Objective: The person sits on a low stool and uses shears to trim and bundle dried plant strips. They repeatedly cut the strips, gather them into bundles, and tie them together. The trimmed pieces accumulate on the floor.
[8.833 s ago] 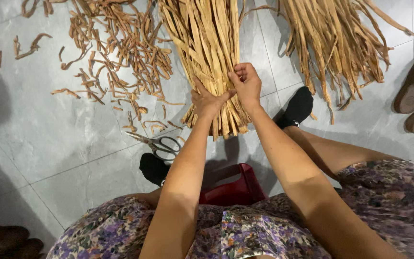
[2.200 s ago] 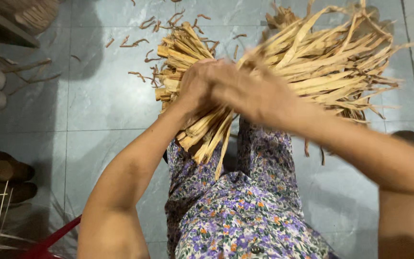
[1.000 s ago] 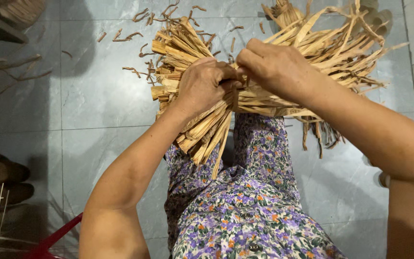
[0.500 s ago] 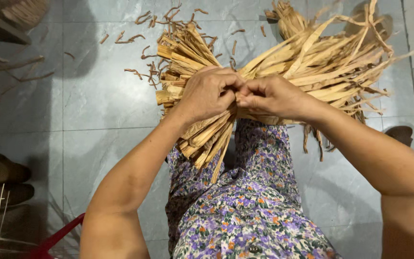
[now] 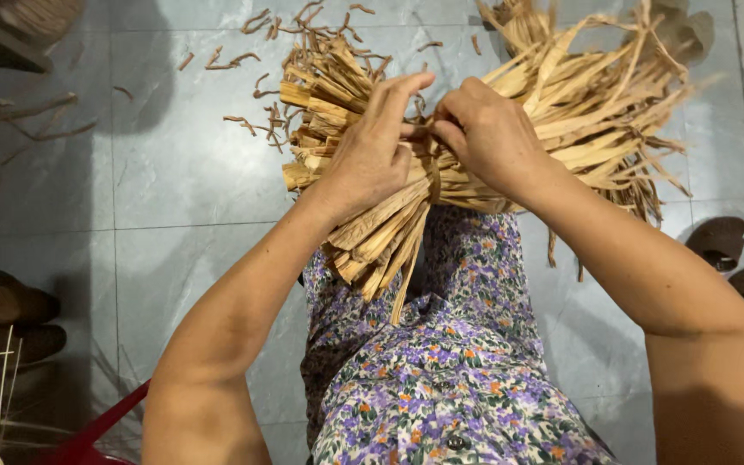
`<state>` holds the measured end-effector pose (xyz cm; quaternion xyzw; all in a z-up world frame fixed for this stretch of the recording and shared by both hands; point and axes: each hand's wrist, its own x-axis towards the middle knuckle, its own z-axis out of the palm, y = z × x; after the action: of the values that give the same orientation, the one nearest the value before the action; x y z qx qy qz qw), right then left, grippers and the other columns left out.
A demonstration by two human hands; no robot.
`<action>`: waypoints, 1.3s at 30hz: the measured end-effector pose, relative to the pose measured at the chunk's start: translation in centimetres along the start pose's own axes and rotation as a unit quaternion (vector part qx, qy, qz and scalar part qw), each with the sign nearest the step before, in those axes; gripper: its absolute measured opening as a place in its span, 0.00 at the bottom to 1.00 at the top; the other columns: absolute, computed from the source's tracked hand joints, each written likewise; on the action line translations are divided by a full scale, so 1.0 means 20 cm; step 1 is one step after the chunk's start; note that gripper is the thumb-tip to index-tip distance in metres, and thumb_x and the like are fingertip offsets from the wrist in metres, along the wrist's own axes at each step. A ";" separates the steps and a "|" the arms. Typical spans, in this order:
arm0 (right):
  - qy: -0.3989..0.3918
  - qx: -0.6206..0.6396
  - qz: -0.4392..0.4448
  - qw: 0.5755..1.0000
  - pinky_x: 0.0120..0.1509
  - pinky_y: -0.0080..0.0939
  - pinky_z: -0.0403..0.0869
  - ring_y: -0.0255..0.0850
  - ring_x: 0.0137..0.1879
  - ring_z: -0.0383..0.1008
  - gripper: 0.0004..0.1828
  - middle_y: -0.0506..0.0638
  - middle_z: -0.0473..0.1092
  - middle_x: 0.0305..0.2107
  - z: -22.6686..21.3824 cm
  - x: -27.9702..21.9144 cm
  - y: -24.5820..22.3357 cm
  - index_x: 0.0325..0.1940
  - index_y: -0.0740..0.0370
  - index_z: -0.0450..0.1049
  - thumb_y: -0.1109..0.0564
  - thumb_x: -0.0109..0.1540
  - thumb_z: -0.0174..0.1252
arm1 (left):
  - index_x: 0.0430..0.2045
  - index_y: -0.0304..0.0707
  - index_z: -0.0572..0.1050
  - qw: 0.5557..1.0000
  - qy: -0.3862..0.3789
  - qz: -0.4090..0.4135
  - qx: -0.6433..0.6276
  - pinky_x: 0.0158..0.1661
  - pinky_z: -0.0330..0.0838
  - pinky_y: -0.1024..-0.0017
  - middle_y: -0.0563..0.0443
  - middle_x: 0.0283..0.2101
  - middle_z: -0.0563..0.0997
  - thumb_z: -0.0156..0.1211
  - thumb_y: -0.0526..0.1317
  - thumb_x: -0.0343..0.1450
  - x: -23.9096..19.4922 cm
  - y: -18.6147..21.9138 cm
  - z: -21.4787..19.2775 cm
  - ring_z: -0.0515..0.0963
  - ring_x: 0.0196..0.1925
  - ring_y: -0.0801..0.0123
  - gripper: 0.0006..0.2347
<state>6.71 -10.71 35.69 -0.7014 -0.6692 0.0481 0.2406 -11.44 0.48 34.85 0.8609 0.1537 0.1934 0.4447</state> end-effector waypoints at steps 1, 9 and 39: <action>0.014 -0.025 -0.012 1.000 0.43 0.53 0.73 0.56 0.42 0.73 0.08 0.58 0.68 0.36 0.00 -0.01 0.01 0.41 0.62 0.76 0.57 0.63 0.66 | 0.68 0.44 0.56 1.000 0.006 0.003 -0.012 0.56 0.78 0.65 0.38 0.66 0.60 0.46 0.20 0.66 0.01 0.00 0.00 0.83 0.56 0.59 0.32; 0.035 -0.125 -0.043 0.991 0.43 0.54 0.73 0.55 0.41 0.74 0.06 0.58 0.70 0.33 0.02 -0.04 -0.08 0.36 0.65 0.76 0.58 0.63 0.60 | 0.64 0.40 0.59 0.999 0.050 0.012 -0.002 0.53 0.79 0.67 0.41 0.56 0.60 0.47 0.17 0.63 -0.01 0.00 0.04 0.81 0.47 0.65 0.32; -0.081 0.486 0.296 0.818 0.25 0.29 0.65 0.29 0.26 0.69 0.11 0.44 0.72 0.25 0.19 0.07 0.12 0.41 0.59 0.70 0.69 0.59 0.61 | 0.68 0.39 0.57 0.990 0.127 0.054 0.018 0.53 0.79 0.67 0.39 0.57 0.67 0.54 0.21 0.65 -0.06 0.00 0.08 0.76 0.60 0.57 0.32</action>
<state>7.54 -8.35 31.82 -0.6511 -0.3364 0.4927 0.4692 -11.76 -1.26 33.69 0.8443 0.1664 0.3222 0.3945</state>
